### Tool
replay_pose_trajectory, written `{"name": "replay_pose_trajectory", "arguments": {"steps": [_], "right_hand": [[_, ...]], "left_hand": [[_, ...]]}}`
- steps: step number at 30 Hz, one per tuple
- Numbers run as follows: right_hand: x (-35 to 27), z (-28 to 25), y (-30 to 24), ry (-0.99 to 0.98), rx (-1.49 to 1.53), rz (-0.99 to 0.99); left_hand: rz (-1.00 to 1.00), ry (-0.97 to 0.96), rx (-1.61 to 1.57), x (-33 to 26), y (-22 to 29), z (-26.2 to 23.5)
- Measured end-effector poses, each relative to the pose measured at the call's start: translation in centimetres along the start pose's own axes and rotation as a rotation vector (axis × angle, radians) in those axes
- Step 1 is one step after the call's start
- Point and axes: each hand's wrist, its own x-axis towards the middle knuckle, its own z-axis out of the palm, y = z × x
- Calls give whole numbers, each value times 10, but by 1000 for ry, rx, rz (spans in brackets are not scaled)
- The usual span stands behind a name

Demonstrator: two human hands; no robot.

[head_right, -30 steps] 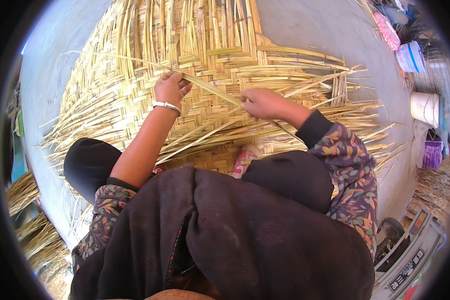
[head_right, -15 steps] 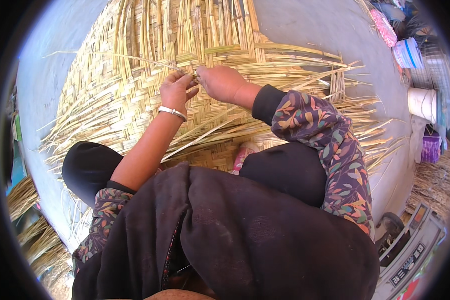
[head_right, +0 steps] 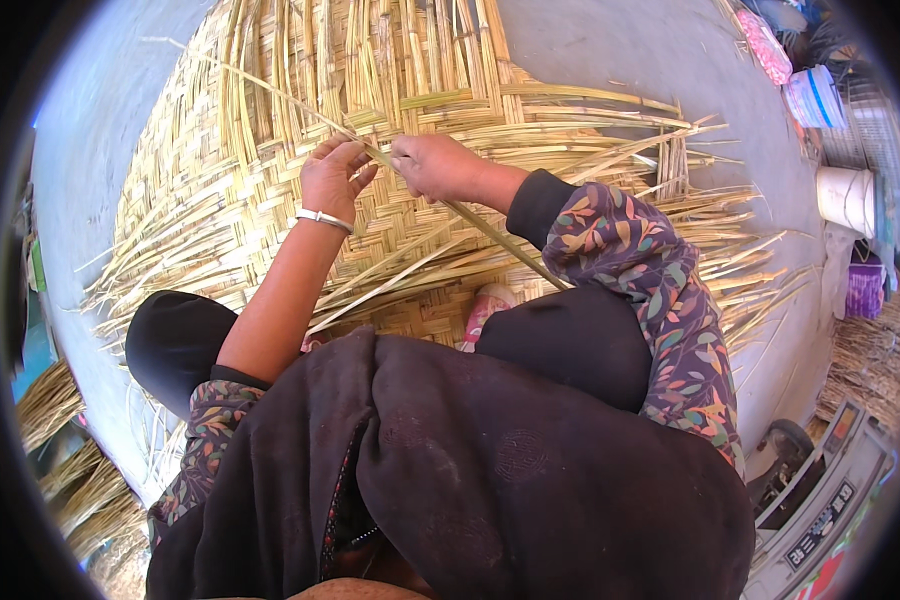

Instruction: The person weaves a large flat basket using dried palm leaves, interlacing the strips by hand to form a tight pattern. The person adjusts the weave and continues adding new strips to expand the basket.

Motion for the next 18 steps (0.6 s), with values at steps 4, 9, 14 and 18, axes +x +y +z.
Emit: {"name": "replay_pose_trajectory", "arguments": {"steps": [4,9,14,18], "right_hand": [[-2,3,6,-25,21,17],[-2,2,3,-7,38,59],[7,6,-6,165,-287,-83],[8,6,-14,220,-446,-159]], "left_hand": [[-13,-25,32,1,0,-1],[-15,-7,-11,-2,2,1],[-16,-22,21,-11,-1,9],[-20,-45,61,-16,-4,10]]}}
